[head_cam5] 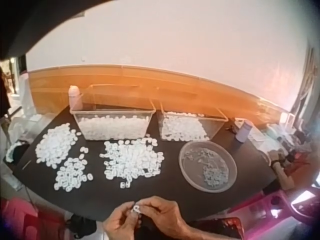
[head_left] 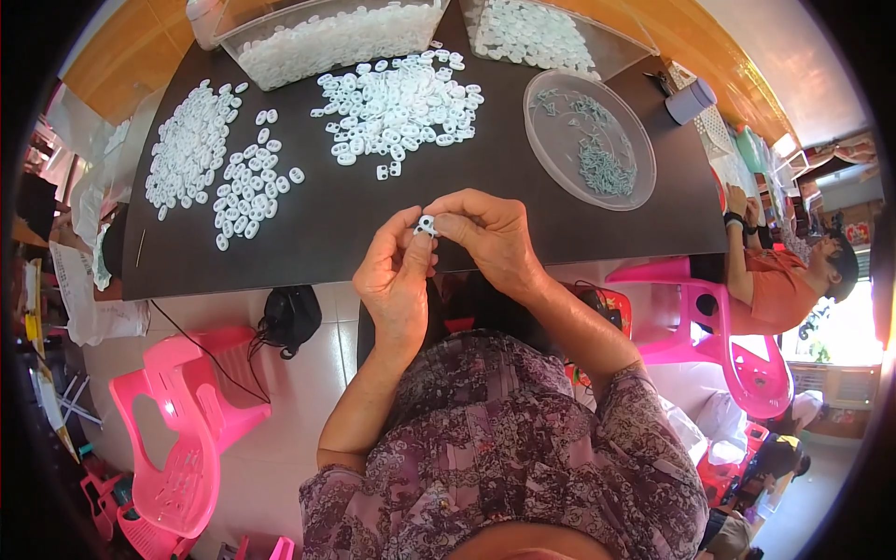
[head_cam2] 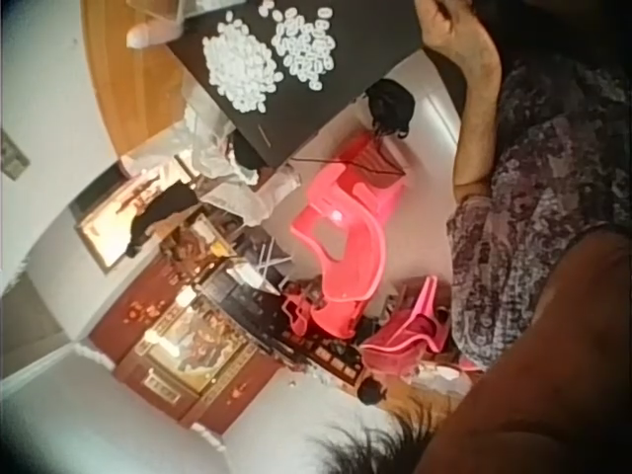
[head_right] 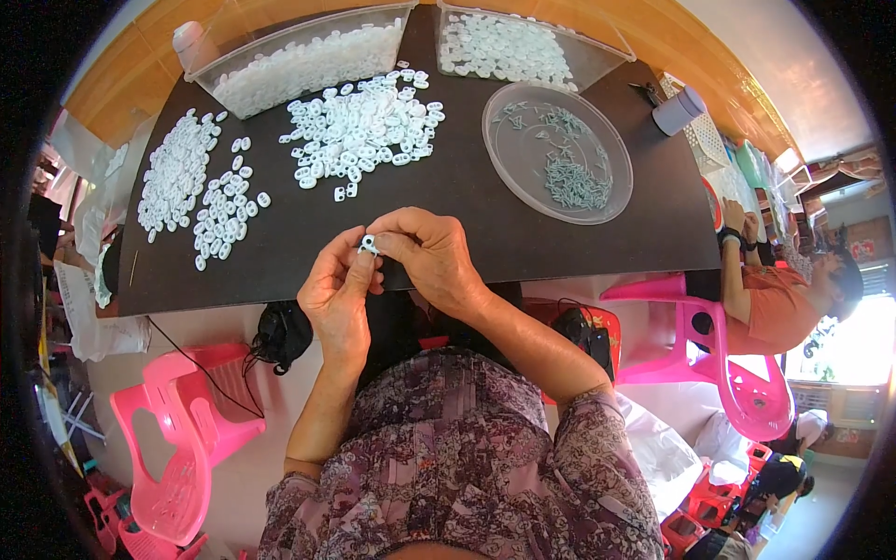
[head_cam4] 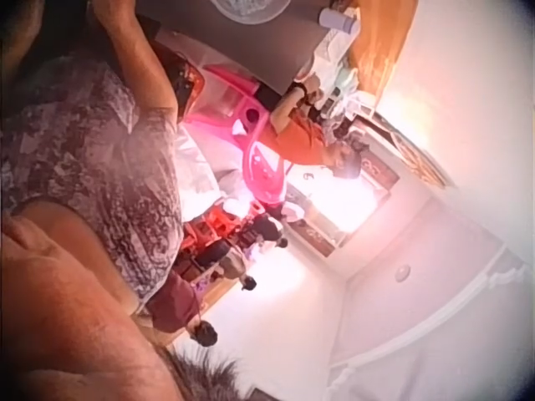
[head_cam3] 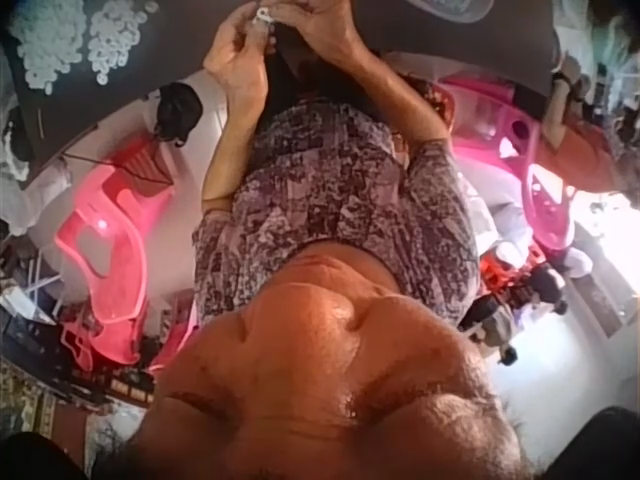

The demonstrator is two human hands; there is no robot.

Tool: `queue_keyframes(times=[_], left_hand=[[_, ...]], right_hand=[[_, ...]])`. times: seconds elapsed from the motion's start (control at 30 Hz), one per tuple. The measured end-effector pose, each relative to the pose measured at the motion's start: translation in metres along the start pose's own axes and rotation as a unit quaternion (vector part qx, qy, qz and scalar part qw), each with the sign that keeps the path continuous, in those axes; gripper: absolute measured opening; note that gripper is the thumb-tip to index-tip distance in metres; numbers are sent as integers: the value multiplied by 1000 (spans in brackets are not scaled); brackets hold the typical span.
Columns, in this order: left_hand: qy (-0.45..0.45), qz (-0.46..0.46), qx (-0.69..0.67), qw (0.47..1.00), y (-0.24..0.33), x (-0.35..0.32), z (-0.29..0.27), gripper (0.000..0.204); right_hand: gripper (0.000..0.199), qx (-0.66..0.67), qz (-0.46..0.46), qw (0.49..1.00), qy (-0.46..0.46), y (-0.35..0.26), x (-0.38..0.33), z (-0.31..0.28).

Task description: Assembling small white plastic components by hand by inserting pins into them.

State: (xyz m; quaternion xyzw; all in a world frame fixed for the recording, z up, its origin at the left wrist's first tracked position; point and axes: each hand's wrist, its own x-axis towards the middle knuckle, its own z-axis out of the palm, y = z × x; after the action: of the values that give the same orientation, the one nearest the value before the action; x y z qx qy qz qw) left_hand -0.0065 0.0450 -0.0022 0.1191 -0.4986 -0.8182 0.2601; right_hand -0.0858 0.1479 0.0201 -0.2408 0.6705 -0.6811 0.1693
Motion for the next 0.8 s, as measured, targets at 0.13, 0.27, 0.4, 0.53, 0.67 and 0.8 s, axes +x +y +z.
queue_keyframes(times=[0.13, 0.27, 0.4, 0.53, 0.67, 0.8], left_hand=[[-4, -9, 15, 1000, -1, 0, 0, 25], [-14, -11, 13, 1000, -1, 0, 1, 27], [-23, -17, 14, 999, -1, 0, 2, 26], [-22, -33, -3, 999, -1, 0, 4, 25], [-19, -28, -35, 999, -2, 3, 6, 25], [1, -47, -41, 998, -3, 3, 11, 23]], right_hand=[[10, -27, -2, 1000, 4, -1, -1, 0], [8, 11, 20, 1000, 3, -5, -3, 1], [8, -21, 10, 1000, 3, -2, -4, -2], [7, -130, -103, 986, 33, 0, -5, -3], [19, -171, -121, 978, 15, 0, -10, -5], [27, -217, -117, 969, -6, -4, -14, -10]])
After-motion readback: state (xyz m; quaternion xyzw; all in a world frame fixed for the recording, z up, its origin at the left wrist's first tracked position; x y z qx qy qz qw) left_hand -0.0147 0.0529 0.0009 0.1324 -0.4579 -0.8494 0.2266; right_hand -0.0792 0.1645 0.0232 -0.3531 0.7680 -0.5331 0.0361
